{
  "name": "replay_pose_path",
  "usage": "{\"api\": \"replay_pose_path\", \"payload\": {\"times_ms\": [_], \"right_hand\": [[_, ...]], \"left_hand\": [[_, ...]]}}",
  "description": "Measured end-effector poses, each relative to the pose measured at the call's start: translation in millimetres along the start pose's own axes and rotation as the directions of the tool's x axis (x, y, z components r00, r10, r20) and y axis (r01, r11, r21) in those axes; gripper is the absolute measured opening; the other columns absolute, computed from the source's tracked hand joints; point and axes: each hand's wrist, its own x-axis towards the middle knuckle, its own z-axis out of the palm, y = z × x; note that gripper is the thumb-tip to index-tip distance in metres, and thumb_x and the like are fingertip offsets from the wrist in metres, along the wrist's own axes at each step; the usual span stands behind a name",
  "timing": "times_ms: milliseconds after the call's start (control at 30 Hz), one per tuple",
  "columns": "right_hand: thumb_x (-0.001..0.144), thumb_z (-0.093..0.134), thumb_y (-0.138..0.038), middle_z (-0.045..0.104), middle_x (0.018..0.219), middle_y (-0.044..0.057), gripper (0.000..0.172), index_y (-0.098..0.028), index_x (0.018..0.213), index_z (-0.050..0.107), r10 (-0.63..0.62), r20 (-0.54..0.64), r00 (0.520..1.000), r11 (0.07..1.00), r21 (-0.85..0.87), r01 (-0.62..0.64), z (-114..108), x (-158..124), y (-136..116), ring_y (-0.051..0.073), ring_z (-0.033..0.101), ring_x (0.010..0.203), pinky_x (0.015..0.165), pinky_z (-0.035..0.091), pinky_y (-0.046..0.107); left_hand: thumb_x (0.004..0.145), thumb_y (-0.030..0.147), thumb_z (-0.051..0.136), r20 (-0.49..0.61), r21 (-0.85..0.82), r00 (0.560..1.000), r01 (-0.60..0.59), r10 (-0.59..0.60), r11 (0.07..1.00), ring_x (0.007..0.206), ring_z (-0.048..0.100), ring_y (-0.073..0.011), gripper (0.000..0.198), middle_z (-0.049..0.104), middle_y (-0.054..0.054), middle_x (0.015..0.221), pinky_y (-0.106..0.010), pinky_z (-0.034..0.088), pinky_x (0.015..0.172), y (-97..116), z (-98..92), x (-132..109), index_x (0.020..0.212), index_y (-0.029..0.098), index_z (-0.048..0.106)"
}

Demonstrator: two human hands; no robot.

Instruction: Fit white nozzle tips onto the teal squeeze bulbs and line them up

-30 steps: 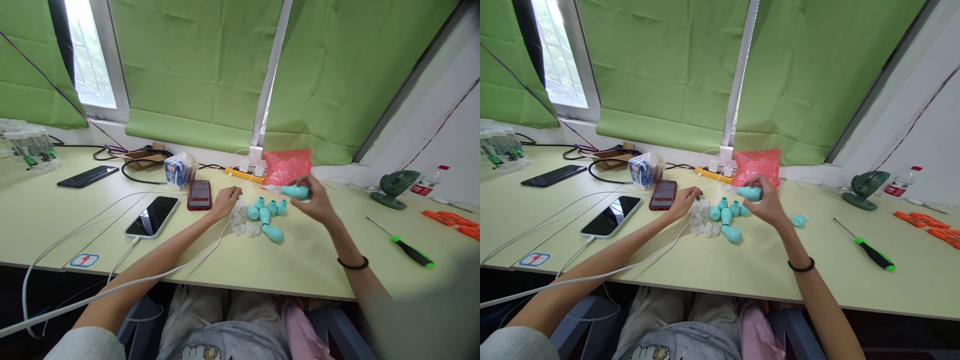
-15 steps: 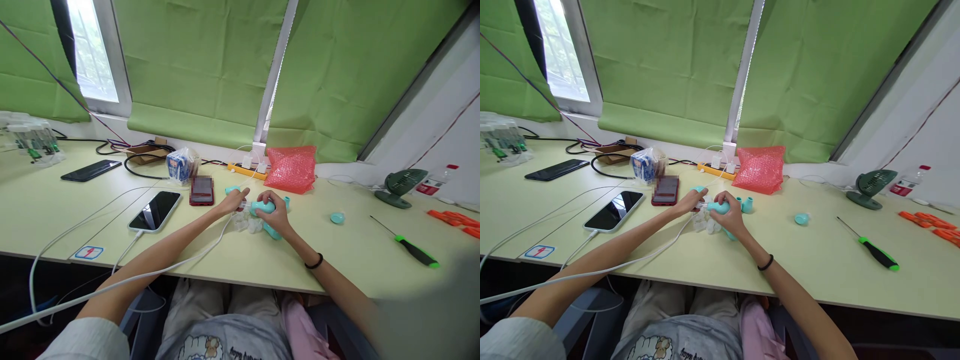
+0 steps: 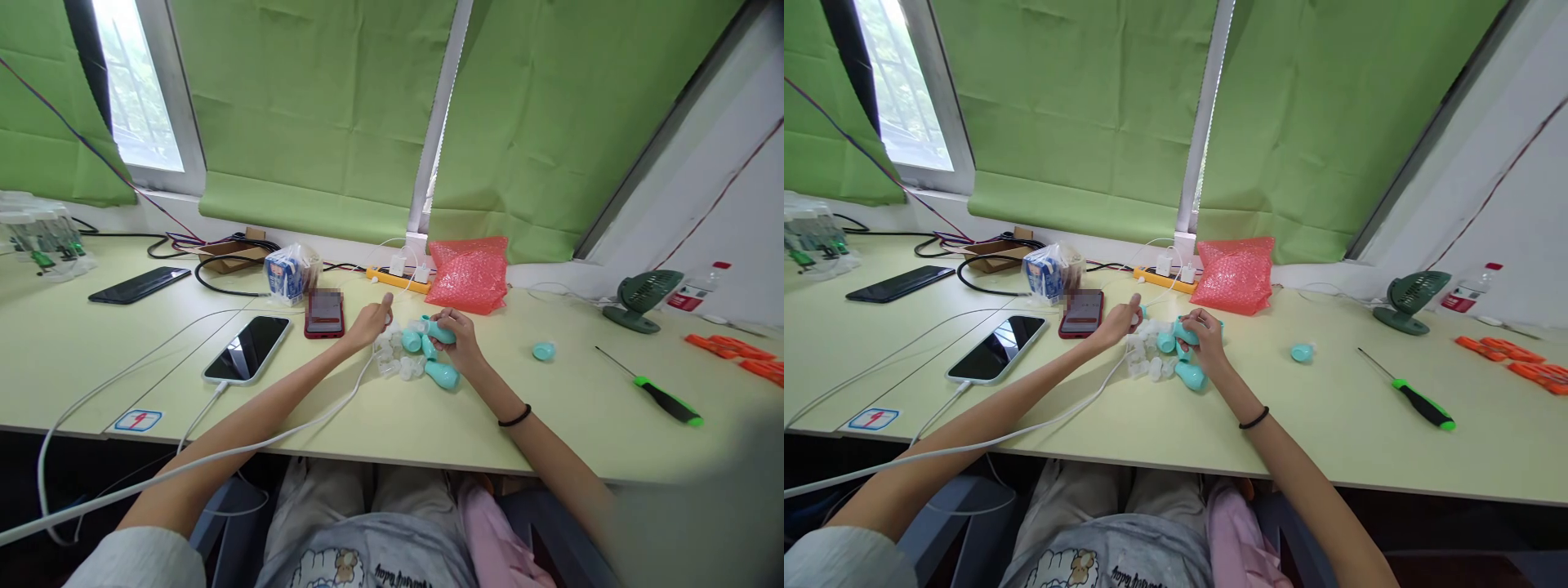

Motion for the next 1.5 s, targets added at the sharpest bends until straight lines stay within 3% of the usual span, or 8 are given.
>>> {"api": "replay_pose_path", "payload": {"times_ms": [100, 267, 433, 600, 900, 1100, 1333, 1500], "right_hand": [[0.055, 0.057, -0.023, 0.05, 0.063, -0.006, 0.021, -0.019, 0.063, 0.038, 0.028, 0.043, 0.999, 0.999, 0.038, -0.03, -1.6, 1.9, 1.1, 0.008, 0.048, 0.041, 0.033, 0.036, 0.02], [0.05, 0.066, -0.023, 0.049, 0.062, -0.006, 0.03, -0.019, 0.061, 0.038, 0.104, 0.1, 0.99, 0.994, 0.032, -0.108, 1.1, -0.1, 5.1, 0.01, 0.052, 0.047, 0.045, 0.046, 0.025], [0.053, 0.066, -0.028, 0.052, 0.062, -0.004, 0.028, -0.019, 0.066, 0.042, 0.185, 0.112, 0.976, 0.979, 0.064, -0.193, 4.0, -1.2, 4.7, 0.013, 0.057, 0.058, 0.057, 0.05, 0.032], [0.055, 0.064, -0.031, 0.051, 0.071, -0.001, 0.026, -0.02, 0.069, 0.046, -0.078, 0.015, 0.997, 0.992, -0.102, 0.079, 4.3, -1.0, 4.8, 0.015, 0.054, 0.065, 0.057, 0.051, 0.032], [0.064, 0.056, -0.024, 0.047, 0.073, 0.002, 0.011, -0.02, 0.068, 0.047, -0.639, 0.089, 0.764, 0.491, -0.718, 0.494, 7.5, -10.5, 9.0, 0.016, 0.048, 0.071, 0.068, 0.042, 0.032], [0.065, 0.056, -0.025, 0.043, 0.068, 0.0, 0.013, -0.02, 0.065, 0.043, -0.653, 0.099, 0.751, 0.477, -0.717, 0.508, 11.1, -12.2, 11.0, 0.014, 0.047, 0.066, 0.063, 0.041, 0.029], [0.065, 0.057, -0.03, 0.042, 0.065, -0.002, 0.019, -0.019, 0.063, 0.041, -0.575, -0.01, 0.818, 0.643, -0.624, 0.444, 12.7, -12.7, 18.9, 0.012, 0.048, 0.062, 0.057, 0.04, 0.026], [0.062, 0.059, -0.035, 0.044, 0.066, -0.002, 0.024, -0.019, 0.062, 0.041, -0.52, -0.098, 0.848, 0.739, -0.55, 0.389, 12.7, -12.9, 17.9, 0.012, 0.051, 0.06, 0.053, 0.043, 0.026]], "left_hand": [[0.081, 0.046, 0.021, -0.036, 0.382, 0.993, -0.091, 0.113, 0.92, 0.059, 0.052, -0.0174, 0.041, 0.053, -0.004, 0.06, -0.026, 0.034, 0.052, -9.7, 9.6, -4.3, 0.08, 0.015, 0.048], [0.081, 0.023, 0.028, -0.005, 0.458, 0.988, -0.133, 0.152, 0.879, 0.072, 0.053, -0.0171, 0.023, 0.057, -0.006, 0.081, -0.027, 0.038, 0.062, -13.0, 16.5, -9.7, 0.096, 0.016, 0.044], [0.07, 0.017, 0.041, 0.001, -0.005, 0.984, -0.177, 0.177, 0.984, 0.075, 0.053, -0.0141, 0.023, 0.059, -0.004, 0.083, -0.025, 0.042, 0.065, 2.2, 12.4, -9.1, 0.088, 0.014, 0.055], [0.063, 0.019, 0.053, 0.051, -0.604, 0.999, 0.017, 0.018, 0.797, 0.068, 0.055, -0.0122, 0.037, 0.061, -0.006, 0.079, -0.024, 0.046, 0.058, 10.3, 14.2, -11.4, 0.099, 0.01, 0.053], [0.053, 0.015, 0.067, 0.107, -0.826, 0.979, 0.185, -0.174, 0.533, 0.064, 0.058, -0.0124, 0.031, 0.063, -0.007, 0.07, -0.029, 0.049, 0.069, 5.7, 14.4, -9.1, 0.082, 0.007, 0.059], [0.053, 0.013, 0.068, 0.184, -0.902, 0.96, 0.25, -0.211, 0.351, 0.066, 0.059, -0.0094, 0.019, 0.064, -0.004, 0.069, -0.02, 0.048, 0.072, -0.5, 19.0, -6.7, 0.07, 0.008, 0.062], [0.051, 0.019, 0.07, 0.072, -0.872, 0.985, 0.14, -0.16, 0.469, 0.063, 0.059, -0.0117, 0.02, 0.063, -0.005, 0.064, -0.024, 0.049, 0.069, 4.1, 19.2, -9.6, 0.066, 0.008, 0.063], [0.059, 0.027, 0.064, -0.202, -0.562, 0.978, -0.152, 0.043, 0.813, 0.062, 0.058, -0.0148, 0.023, 0.064, -0.008, 0.071, -0.029, 0.049, 0.061, 6.9, 16.3, -12.2, 0.073, 0.009, 0.064]]}}
